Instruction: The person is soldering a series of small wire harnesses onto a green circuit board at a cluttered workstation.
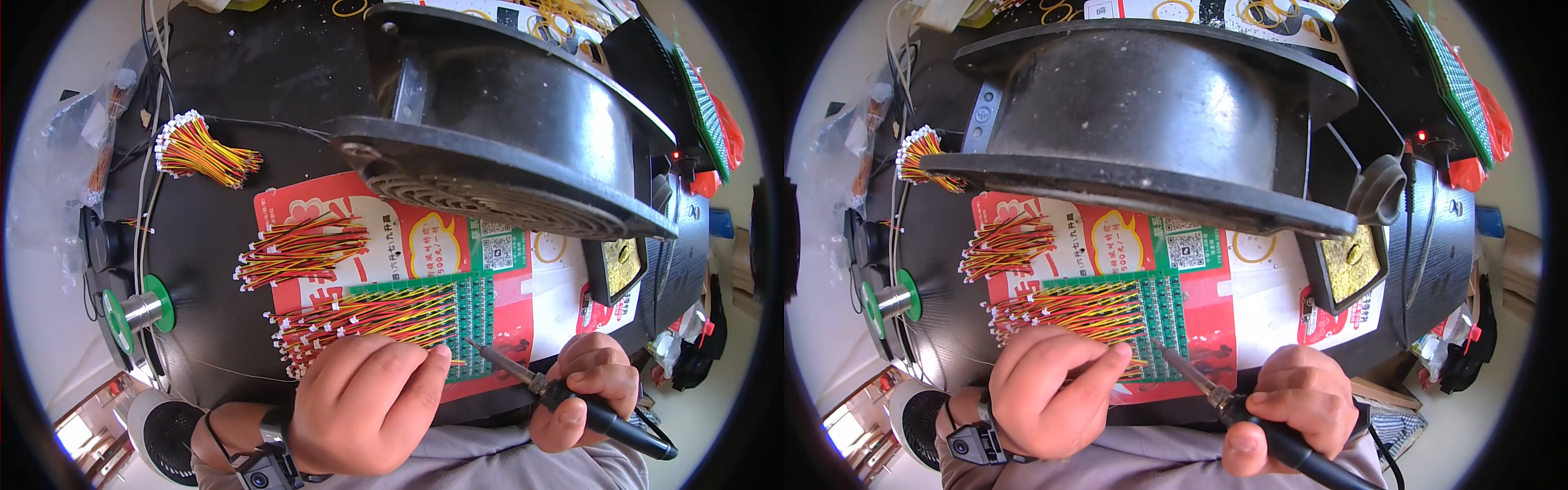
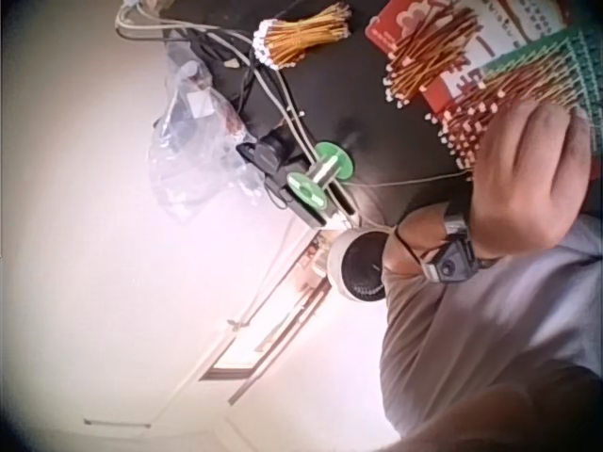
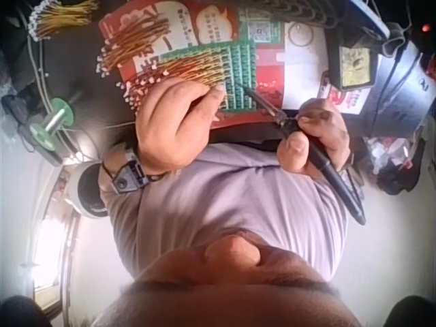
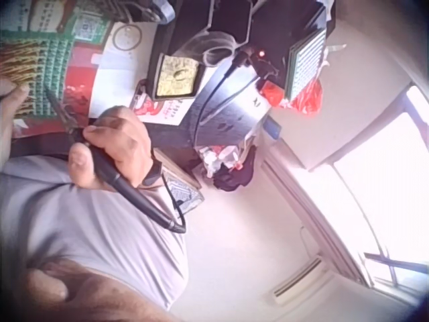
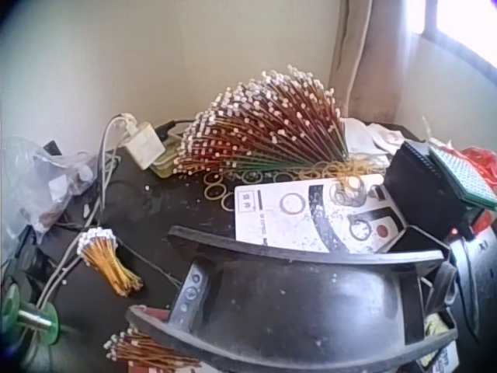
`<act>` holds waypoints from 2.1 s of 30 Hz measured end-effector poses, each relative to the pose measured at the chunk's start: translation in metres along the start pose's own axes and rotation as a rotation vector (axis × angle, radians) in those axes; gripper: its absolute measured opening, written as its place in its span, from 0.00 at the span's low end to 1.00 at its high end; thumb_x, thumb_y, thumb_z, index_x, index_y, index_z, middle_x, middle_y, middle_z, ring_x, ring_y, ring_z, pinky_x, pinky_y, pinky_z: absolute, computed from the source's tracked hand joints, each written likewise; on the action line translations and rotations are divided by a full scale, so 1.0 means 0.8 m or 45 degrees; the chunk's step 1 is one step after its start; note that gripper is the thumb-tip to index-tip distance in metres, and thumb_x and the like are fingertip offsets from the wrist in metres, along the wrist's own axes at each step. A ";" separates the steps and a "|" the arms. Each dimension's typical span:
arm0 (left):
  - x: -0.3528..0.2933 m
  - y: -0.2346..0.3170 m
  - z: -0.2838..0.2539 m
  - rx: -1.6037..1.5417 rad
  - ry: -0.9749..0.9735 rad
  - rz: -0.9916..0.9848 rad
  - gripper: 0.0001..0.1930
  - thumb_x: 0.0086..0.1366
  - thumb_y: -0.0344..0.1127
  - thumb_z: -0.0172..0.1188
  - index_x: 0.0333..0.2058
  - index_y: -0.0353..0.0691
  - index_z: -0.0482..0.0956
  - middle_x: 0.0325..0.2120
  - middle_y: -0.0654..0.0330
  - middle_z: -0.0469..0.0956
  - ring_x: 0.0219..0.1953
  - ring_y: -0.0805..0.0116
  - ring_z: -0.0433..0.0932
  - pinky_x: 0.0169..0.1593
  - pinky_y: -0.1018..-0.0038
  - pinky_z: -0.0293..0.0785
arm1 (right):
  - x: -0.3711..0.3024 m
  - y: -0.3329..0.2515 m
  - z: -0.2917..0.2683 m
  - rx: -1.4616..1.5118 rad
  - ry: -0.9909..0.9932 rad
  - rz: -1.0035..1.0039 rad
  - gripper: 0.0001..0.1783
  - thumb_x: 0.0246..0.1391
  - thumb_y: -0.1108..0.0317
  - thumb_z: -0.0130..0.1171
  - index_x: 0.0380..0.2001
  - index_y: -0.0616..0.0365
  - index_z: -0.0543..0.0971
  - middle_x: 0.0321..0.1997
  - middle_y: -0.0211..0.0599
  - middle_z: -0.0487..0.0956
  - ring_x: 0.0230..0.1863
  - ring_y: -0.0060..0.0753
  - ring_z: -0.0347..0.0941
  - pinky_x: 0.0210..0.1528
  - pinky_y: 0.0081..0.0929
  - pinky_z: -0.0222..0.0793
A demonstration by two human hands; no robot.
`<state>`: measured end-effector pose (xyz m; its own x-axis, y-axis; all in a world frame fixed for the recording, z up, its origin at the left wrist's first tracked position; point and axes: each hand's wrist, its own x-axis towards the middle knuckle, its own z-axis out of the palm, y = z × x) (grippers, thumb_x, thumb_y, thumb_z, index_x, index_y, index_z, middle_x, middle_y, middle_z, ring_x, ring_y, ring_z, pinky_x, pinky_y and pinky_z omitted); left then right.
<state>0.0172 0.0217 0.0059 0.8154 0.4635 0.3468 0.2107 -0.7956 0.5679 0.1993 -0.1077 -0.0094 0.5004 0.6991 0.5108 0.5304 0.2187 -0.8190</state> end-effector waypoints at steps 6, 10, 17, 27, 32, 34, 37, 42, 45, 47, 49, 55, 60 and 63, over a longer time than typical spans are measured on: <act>-0.004 0.000 0.003 -0.013 -0.004 -0.009 0.17 0.44 0.19 0.64 0.37 0.28 0.83 0.27 0.56 0.77 0.24 0.62 0.76 0.26 0.70 0.73 | 0.001 -0.001 0.001 0.033 0.002 0.004 0.19 0.49 0.61 0.70 0.28 0.62 0.72 0.14 0.31 0.70 0.11 0.25 0.64 0.12 0.23 0.59; -0.002 -0.002 0.004 -0.048 -0.014 -0.010 0.15 0.44 0.19 0.65 0.36 0.27 0.83 0.26 0.56 0.76 0.23 0.62 0.75 0.25 0.70 0.72 | 0.003 -0.005 0.001 0.012 -0.001 0.029 0.19 0.49 0.60 0.70 0.28 0.62 0.72 0.14 0.30 0.70 0.11 0.25 0.64 0.12 0.24 0.59; -0.002 0.000 0.005 0.047 -0.027 -0.067 0.08 0.48 0.25 0.66 0.30 0.34 0.82 0.27 0.59 0.76 0.28 0.63 0.77 0.28 0.72 0.76 | 0.000 -0.002 0.006 -0.041 -0.046 0.027 0.21 0.56 0.53 0.63 0.27 0.59 0.69 0.13 0.28 0.64 0.12 0.20 0.60 0.14 0.18 0.54; 0.000 -0.003 0.003 -0.009 -0.037 -0.036 0.12 0.45 0.22 0.65 0.33 0.30 0.82 0.27 0.57 0.76 0.25 0.62 0.76 0.27 0.70 0.74 | 0.002 -0.003 0.007 -0.053 -0.063 0.032 0.20 0.55 0.55 0.64 0.28 0.60 0.69 0.14 0.29 0.64 0.12 0.20 0.60 0.14 0.18 0.55; -0.001 -0.002 0.002 -0.054 -0.037 -0.036 0.17 0.42 0.19 0.63 0.36 0.27 0.83 0.26 0.55 0.76 0.23 0.61 0.75 0.26 0.69 0.73 | 0.003 -0.003 0.005 -0.050 -0.086 0.031 0.19 0.55 0.56 0.64 0.28 0.60 0.69 0.14 0.29 0.65 0.13 0.20 0.60 0.14 0.18 0.56; -0.002 -0.003 0.004 -0.052 -0.024 -0.033 0.17 0.42 0.19 0.63 0.36 0.27 0.83 0.26 0.55 0.76 0.23 0.61 0.75 0.26 0.69 0.73 | 0.004 -0.004 0.005 -0.048 -0.098 0.036 0.19 0.54 0.57 0.64 0.28 0.60 0.70 0.14 0.29 0.65 0.13 0.20 0.60 0.14 0.18 0.56; -0.001 -0.003 0.003 -0.046 -0.037 -0.029 0.17 0.43 0.19 0.63 0.36 0.26 0.82 0.26 0.55 0.76 0.23 0.62 0.75 0.26 0.69 0.73 | 0.003 -0.003 0.005 -0.041 -0.099 0.032 0.19 0.54 0.57 0.64 0.28 0.60 0.70 0.14 0.29 0.65 0.12 0.20 0.60 0.14 0.19 0.56; 0.001 -0.003 0.003 -0.043 -0.040 -0.024 0.16 0.43 0.19 0.64 0.36 0.26 0.83 0.26 0.55 0.76 0.23 0.62 0.75 0.26 0.69 0.73 | -0.002 -0.007 0.012 -0.070 0.008 0.048 0.19 0.54 0.55 0.64 0.28 0.59 0.70 0.14 0.28 0.64 0.13 0.21 0.60 0.14 0.19 0.55; 0.000 -0.003 0.002 -0.035 -0.050 -0.037 0.16 0.43 0.19 0.64 0.36 0.27 0.83 0.27 0.55 0.76 0.23 0.62 0.75 0.26 0.69 0.72 | -0.002 -0.005 0.014 -0.064 0.093 0.053 0.19 0.54 0.54 0.63 0.28 0.58 0.69 0.14 0.28 0.64 0.13 0.21 0.60 0.14 0.20 0.53; -0.001 -0.003 0.002 -0.034 -0.054 -0.041 0.16 0.43 0.19 0.63 0.36 0.27 0.83 0.27 0.55 0.76 0.23 0.62 0.75 0.26 0.69 0.72 | -0.001 -0.005 0.014 -0.061 0.073 0.058 0.20 0.54 0.54 0.63 0.28 0.57 0.69 0.14 0.28 0.64 0.13 0.21 0.59 0.14 0.20 0.52; 0.001 -0.002 0.002 -0.039 -0.052 -0.040 0.16 0.43 0.19 0.63 0.35 0.27 0.83 0.28 0.55 0.76 0.23 0.61 0.75 0.26 0.68 0.73 | -0.002 -0.007 0.013 -0.071 0.075 0.063 0.20 0.54 0.54 0.63 0.28 0.58 0.69 0.14 0.28 0.64 0.13 0.21 0.59 0.14 0.20 0.52; 0.012 0.006 0.000 0.057 0.003 0.032 0.15 0.42 0.21 0.65 0.34 0.30 0.84 0.27 0.57 0.76 0.25 0.62 0.74 0.27 0.69 0.71 | -0.002 -0.003 0.013 -0.078 0.066 0.034 0.20 0.54 0.54 0.63 0.27 0.59 0.69 0.14 0.28 0.63 0.13 0.20 0.59 0.14 0.19 0.52; -0.002 0.007 0.006 0.064 0.008 -0.020 0.14 0.43 0.22 0.65 0.32 0.31 0.84 0.26 0.58 0.75 0.26 0.62 0.73 0.27 0.70 0.70 | 0.001 -0.003 0.008 -0.038 -0.040 0.027 0.20 0.54 0.54 0.63 0.27 0.59 0.69 0.13 0.28 0.63 0.12 0.20 0.58 0.14 0.19 0.52; 0.006 0.008 0.003 0.071 -0.018 0.002 0.13 0.43 0.22 0.65 0.32 0.30 0.84 0.26 0.58 0.75 0.25 0.62 0.73 0.27 0.70 0.70 | 0.001 -0.004 0.008 -0.049 -0.042 0.033 0.20 0.55 0.54 0.64 0.27 0.59 0.69 0.13 0.27 0.63 0.12 0.20 0.58 0.14 0.19 0.52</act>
<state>0.0241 0.0181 0.0091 0.8231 0.4569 0.3372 0.2388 -0.8173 0.5244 0.1936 -0.1031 -0.0081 0.4917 0.7266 0.4799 0.5435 0.1744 -0.8211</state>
